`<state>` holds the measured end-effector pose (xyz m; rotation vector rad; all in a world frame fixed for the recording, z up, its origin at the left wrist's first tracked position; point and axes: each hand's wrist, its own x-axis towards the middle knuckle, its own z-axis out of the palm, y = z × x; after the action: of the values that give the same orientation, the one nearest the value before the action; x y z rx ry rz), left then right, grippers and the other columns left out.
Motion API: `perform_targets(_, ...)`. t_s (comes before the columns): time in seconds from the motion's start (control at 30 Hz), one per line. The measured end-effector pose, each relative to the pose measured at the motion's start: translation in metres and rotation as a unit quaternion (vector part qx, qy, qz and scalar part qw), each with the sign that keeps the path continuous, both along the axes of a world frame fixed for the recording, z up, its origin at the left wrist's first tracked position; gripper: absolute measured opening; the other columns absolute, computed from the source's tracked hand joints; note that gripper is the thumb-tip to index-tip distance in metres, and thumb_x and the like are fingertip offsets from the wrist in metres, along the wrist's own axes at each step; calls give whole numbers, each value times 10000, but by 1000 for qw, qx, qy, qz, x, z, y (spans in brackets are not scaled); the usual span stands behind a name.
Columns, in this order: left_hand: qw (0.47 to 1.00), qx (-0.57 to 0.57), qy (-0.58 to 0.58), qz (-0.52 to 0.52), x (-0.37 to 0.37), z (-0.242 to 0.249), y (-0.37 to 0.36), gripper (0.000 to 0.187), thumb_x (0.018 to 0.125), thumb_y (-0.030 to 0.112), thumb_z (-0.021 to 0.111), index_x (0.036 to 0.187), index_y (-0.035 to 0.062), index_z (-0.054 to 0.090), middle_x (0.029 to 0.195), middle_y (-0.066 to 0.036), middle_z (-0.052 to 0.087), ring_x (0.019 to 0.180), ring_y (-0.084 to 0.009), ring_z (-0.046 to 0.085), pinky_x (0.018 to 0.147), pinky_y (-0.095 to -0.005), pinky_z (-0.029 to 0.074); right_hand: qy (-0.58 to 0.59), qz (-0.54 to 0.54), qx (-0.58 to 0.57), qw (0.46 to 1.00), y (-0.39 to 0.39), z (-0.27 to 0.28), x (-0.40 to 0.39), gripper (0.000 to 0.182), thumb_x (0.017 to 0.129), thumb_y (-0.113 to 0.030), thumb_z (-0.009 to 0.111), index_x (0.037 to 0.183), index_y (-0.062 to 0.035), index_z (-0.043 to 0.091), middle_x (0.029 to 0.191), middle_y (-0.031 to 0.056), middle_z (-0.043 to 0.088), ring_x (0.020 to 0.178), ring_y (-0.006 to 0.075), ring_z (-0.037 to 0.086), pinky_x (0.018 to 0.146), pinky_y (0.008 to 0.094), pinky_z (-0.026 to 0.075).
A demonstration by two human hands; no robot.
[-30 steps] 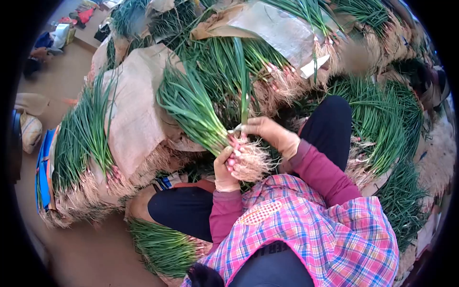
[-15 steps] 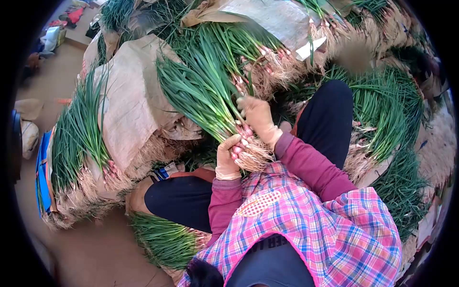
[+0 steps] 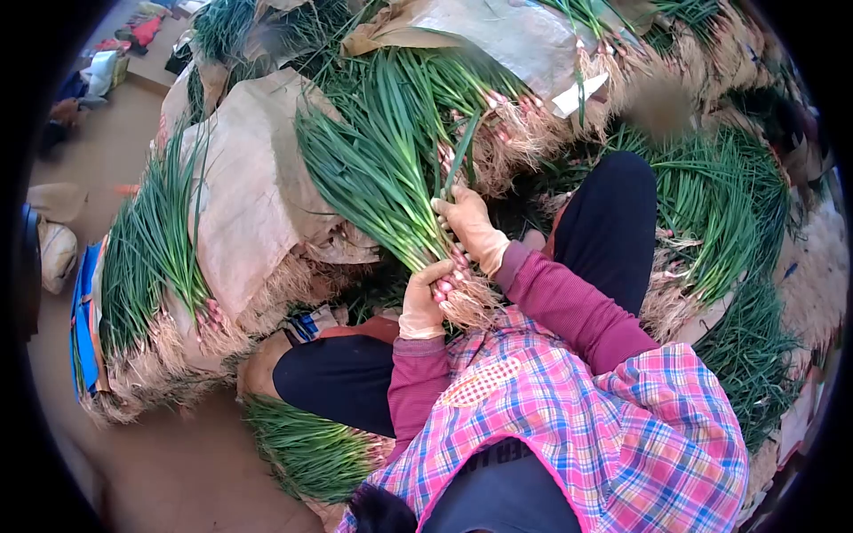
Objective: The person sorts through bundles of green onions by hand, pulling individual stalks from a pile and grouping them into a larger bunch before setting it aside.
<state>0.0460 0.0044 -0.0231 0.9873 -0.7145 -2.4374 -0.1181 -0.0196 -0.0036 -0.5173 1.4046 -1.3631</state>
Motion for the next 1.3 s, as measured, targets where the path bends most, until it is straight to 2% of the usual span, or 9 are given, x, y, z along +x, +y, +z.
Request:
perform_targets(0.2,981,-17,141,130,-15,54,18,592,733,14,544,1311,4,419,1108,-160,583,887,-224,603,825,-320,504,-496,-76,-42,864,-5,-27,-25,139,966,-150,447,874,-72,517,613,-38,455,472,73,378,417,195,311)
perform_targets(0.3,923,-36,335,185,-10,66,18,753,674,75,586,1379,40,322,1079,-146,519,965,-270,557,939,-465,441,-5,242,-47,969,5,-19,-32,211,927,-166,505,764,-57,582,642,17,553,515,110,508,422,262,379)
perform_targets(0.4,949,-128,206,200,3,89,10,855,721,124,641,1459,32,219,1211,-146,498,1092,-253,522,1049,-401,379,420,506,-138,741,22,-35,-40,225,823,-245,641,921,-44,657,802,121,660,769,253,644,677,369,516)
perform_targets(0.43,943,-98,230,221,0,85,8,777,743,88,629,1430,20,270,1119,-173,534,1009,-181,563,483,-83,445,469,393,-87,786,6,-19,-45,261,802,-242,663,968,-41,645,892,157,664,855,294,645,754,384,514)
perform_targets(0.5,943,-56,224,240,-5,84,9,736,770,84,627,1413,-31,287,1137,-167,533,1048,-220,556,759,-234,510,371,5,-88,924,-36,-21,-62,234,840,-203,657,1005,-37,641,978,156,674,907,292,645,789,364,509)
perform_targets(0.6,933,14,318,169,-5,37,1,654,767,108,636,1349,-37,373,1186,-169,528,1062,-263,553,984,-381,435,560,18,37,827,-78,-1,-90,229,867,-214,627,989,-22,649,974,169,670,889,311,647,775,373,504)
perform_targets(0.9,943,-18,241,230,-11,72,0,660,742,54,623,1345,-34,370,1205,-183,543,1125,-314,548,1053,-434,395,197,-105,-111,968,72,133,-186,225,890,-262,626,968,-57,673,715,-2,545,543,82,495,533,229,407)
perform_targets(1.13,952,-16,200,231,-16,76,0,636,735,56,612,1327,-32,397,1201,-191,543,1098,-307,557,1050,-424,399,636,43,457,621,250,81,-270,198,888,-176,578,1031,-63,654,1023,159,652,993,327,625,809,398,488)
perform_targets(1.3,953,-17,217,211,-16,74,0,610,753,59,601,1320,-45,402,1181,-172,553,1128,-304,545,1034,-415,410,407,-118,-16,906,100,144,-141,318,903,-278,616,1018,16,659,857,85,665,739,118,588,677,263,478)
